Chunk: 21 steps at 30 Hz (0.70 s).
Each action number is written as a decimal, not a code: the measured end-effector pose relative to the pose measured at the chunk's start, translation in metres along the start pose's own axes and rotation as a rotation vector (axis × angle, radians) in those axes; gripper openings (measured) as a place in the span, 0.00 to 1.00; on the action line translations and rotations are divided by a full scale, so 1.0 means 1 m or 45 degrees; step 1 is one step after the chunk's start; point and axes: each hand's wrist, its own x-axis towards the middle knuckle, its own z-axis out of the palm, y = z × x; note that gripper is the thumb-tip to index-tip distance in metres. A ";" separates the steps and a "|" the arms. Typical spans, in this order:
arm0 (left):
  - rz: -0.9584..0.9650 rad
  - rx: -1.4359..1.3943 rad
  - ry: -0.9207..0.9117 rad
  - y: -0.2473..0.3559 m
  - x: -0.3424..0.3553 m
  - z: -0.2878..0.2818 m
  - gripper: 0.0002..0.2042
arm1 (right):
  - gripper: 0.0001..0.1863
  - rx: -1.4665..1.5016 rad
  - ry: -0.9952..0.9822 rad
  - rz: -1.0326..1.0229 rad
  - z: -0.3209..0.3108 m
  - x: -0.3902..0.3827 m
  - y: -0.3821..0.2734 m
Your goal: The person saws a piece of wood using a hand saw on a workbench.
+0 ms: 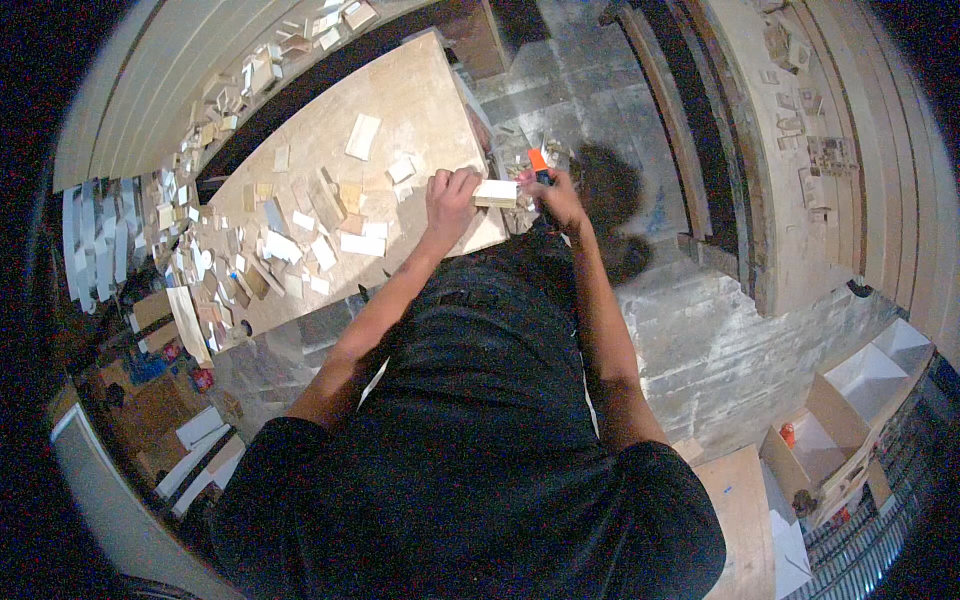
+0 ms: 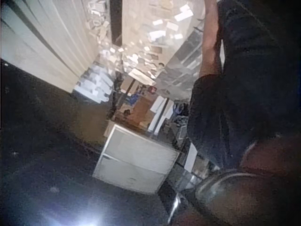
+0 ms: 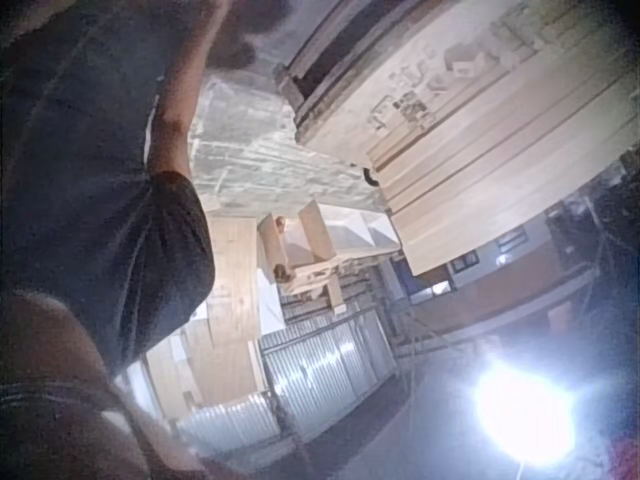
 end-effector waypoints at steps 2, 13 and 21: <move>-0.010 0.032 -0.037 0.001 0.000 0.002 0.13 | 0.15 -0.071 0.020 -0.011 0.007 0.004 0.000; -0.026 -0.077 -0.245 0.001 0.000 0.003 0.15 | 0.17 -0.365 0.302 -0.141 0.017 0.036 0.033; -0.101 -0.144 -0.370 -0.005 -0.004 0.007 0.17 | 0.19 -0.370 0.012 -0.038 0.027 0.014 0.013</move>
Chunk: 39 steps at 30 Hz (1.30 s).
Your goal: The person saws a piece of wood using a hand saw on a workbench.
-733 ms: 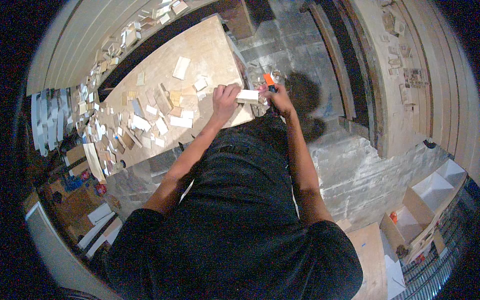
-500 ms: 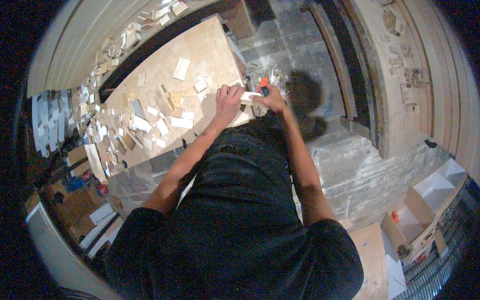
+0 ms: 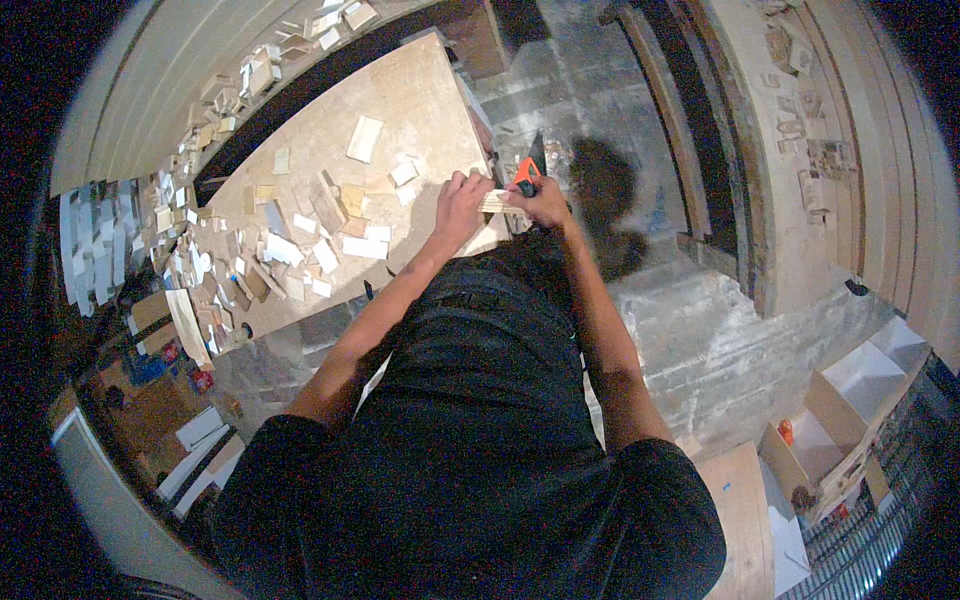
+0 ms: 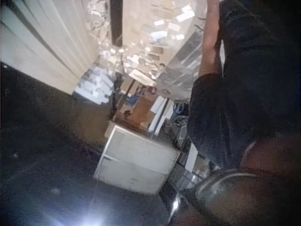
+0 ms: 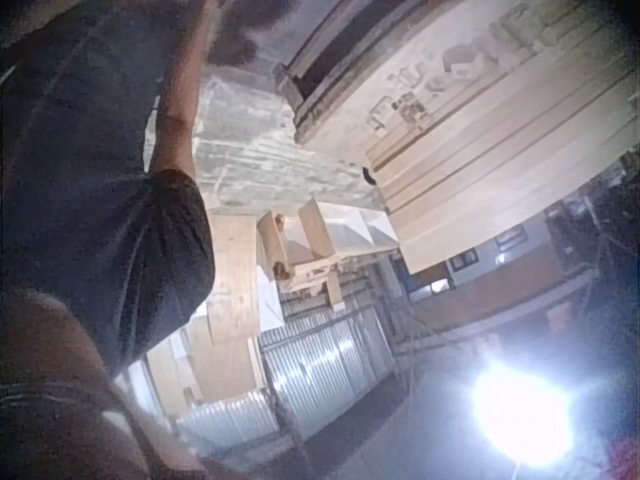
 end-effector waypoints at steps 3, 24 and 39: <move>0.021 -0.013 -0.037 0.000 -0.002 0.004 0.17 | 0.21 0.004 -0.071 0.018 -0.004 0.000 0.006; -0.265 -0.271 -0.488 -0.012 -0.012 0.006 0.16 | 0.16 -0.098 0.135 -0.077 -0.015 -0.005 0.036; -0.314 -0.071 -0.207 -0.024 -0.011 0.004 0.26 | 0.16 0.002 0.298 0.027 -0.034 -0.012 0.012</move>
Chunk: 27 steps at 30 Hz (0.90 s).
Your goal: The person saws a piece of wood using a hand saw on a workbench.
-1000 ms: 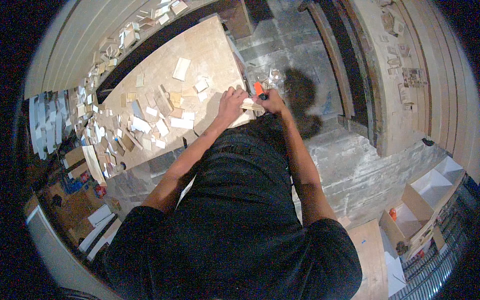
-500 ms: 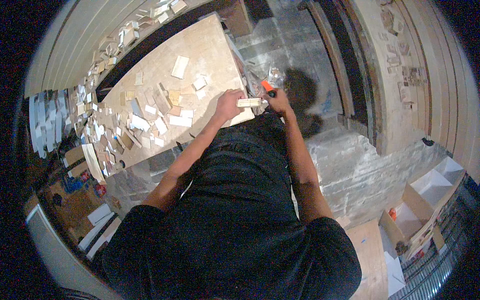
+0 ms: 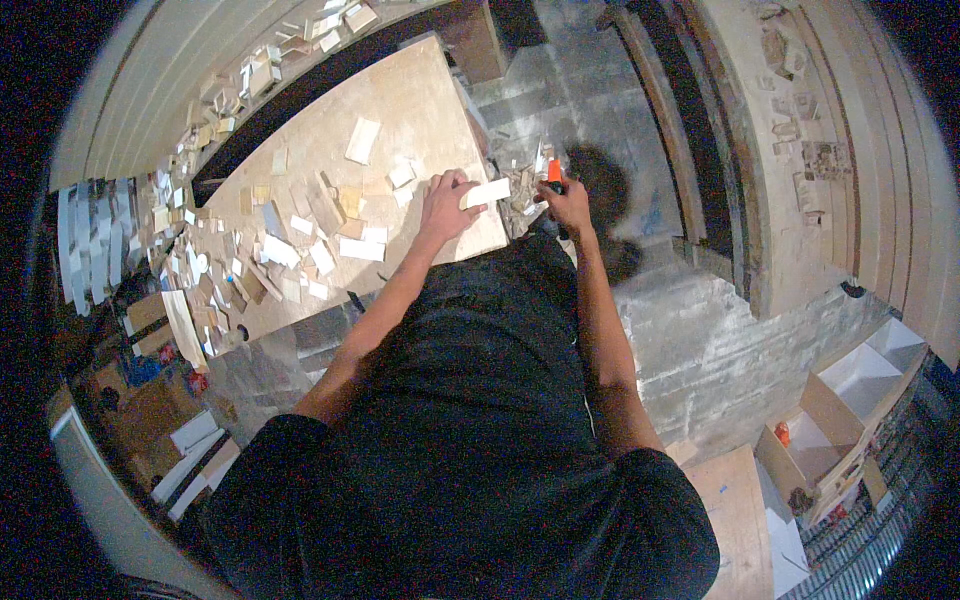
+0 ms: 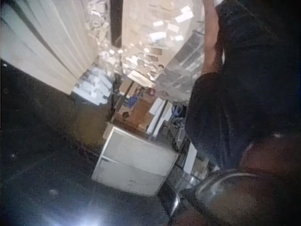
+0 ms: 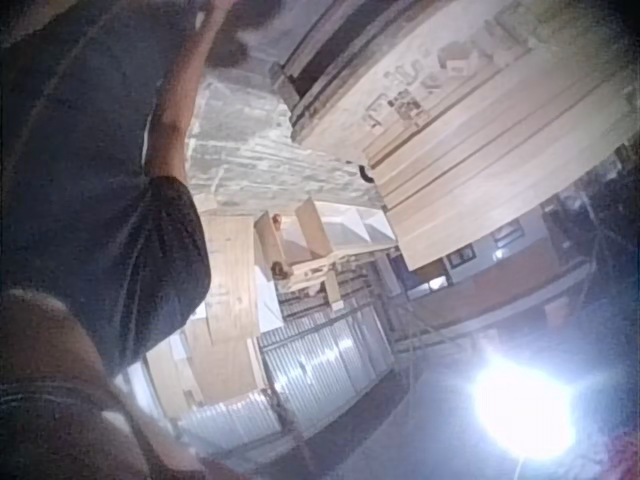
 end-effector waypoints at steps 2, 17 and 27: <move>-0.004 -0.143 -0.021 -0.008 0.002 0.003 0.26 | 0.20 -0.024 -0.016 0.026 -0.007 0.001 0.003; 0.276 -0.219 0.347 -0.024 -0.010 0.024 0.21 | 0.20 0.088 -0.052 0.001 0.041 -0.120 -0.123; 0.384 -0.169 0.460 -0.039 -0.004 0.054 0.20 | 0.19 0.203 -0.039 0.039 0.065 -0.133 -0.135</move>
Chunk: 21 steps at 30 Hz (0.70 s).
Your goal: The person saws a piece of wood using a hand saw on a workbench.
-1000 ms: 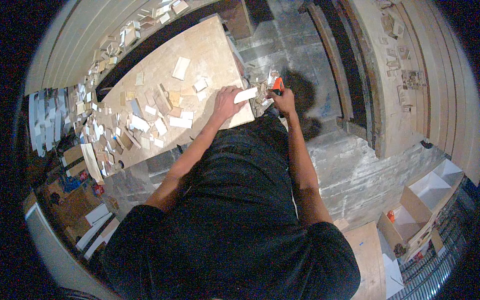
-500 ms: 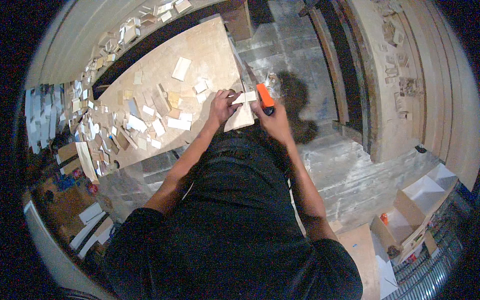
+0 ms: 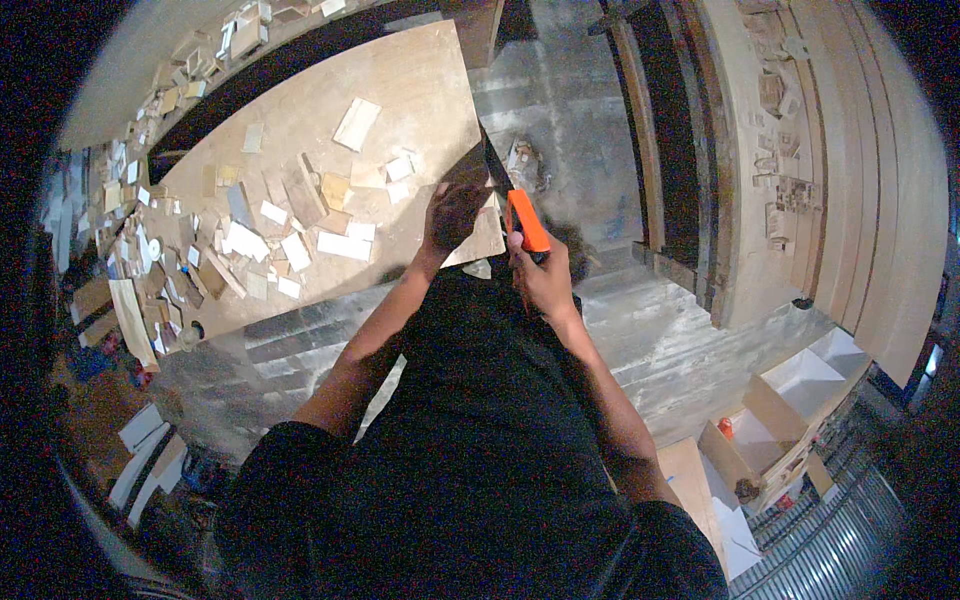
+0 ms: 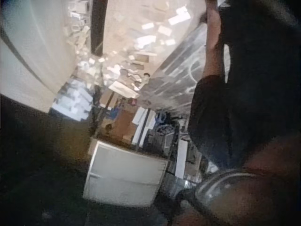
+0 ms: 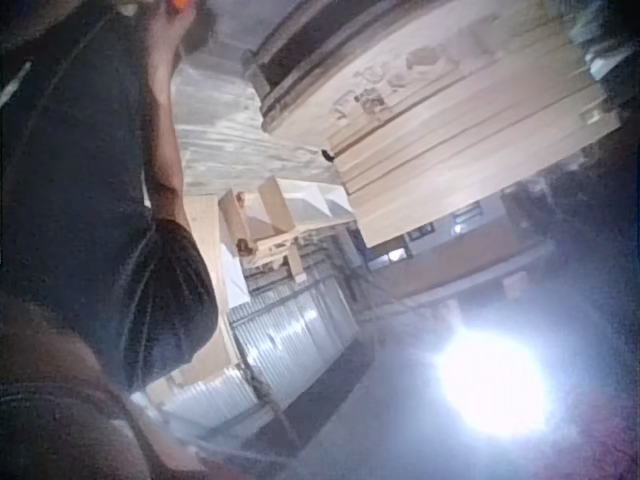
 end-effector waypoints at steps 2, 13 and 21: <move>0.008 0.029 0.048 -0.005 -0.011 0.010 0.22 | 0.19 -0.027 -0.008 0.049 0.005 -0.001 -0.001; -0.240 -0.039 0.152 0.016 -0.008 0.002 0.25 | 0.17 -0.078 -0.070 0.168 0.018 0.016 -0.027; -0.178 0.024 0.170 -0.001 -0.016 0.024 0.21 | 0.16 0.063 -0.191 0.246 0.024 0.057 -0.013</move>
